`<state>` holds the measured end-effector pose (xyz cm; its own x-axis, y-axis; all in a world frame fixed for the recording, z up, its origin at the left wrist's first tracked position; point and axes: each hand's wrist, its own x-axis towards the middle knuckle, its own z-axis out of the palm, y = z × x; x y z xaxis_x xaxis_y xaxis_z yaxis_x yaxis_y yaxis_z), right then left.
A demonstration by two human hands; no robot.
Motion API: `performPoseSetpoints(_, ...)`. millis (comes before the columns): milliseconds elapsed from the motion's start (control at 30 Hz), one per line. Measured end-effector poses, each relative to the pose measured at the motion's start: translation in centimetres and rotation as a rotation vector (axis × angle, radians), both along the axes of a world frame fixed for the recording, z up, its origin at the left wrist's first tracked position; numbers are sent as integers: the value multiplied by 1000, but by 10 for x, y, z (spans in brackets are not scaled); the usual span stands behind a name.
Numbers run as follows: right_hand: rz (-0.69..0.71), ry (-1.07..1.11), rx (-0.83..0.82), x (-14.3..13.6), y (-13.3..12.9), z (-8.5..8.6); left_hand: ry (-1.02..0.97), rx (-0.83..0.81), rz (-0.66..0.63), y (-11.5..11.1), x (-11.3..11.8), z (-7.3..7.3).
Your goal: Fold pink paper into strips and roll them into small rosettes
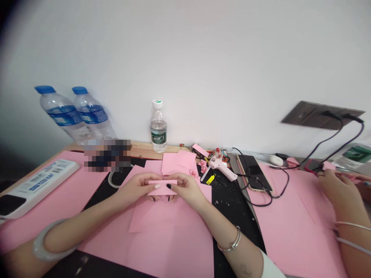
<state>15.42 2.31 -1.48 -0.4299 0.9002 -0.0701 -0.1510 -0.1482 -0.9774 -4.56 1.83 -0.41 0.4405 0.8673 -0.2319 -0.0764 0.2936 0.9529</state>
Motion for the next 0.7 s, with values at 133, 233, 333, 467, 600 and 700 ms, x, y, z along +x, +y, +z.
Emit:
performPoseSetpoints(133, 4, -4, -2, 0, 1, 0, -16, -8, 4, 0, 0, 0)
performPoseSetpoints(233, 6, 0, 8, 0, 1, 1, -19, -11, 5, -1, 0, 1)
performPoseSetpoints(333, 8, 6, 11, 0, 1, 1, -7, -7, 5, 0, 0, 1)
performPoseSetpoints(467, -4, -13, -1, -1, 1, 1, 8, 9, 4, 0, 1, 2)
performPoseSetpoints(600, -24, -63, 5, -2, 0, 2, 44, 55, 16, 0, 1, 1)
performPoseSetpoints(700, -43, -103, 22, -3, -1, 2, 89, 114, 21, 0, 1, -1)
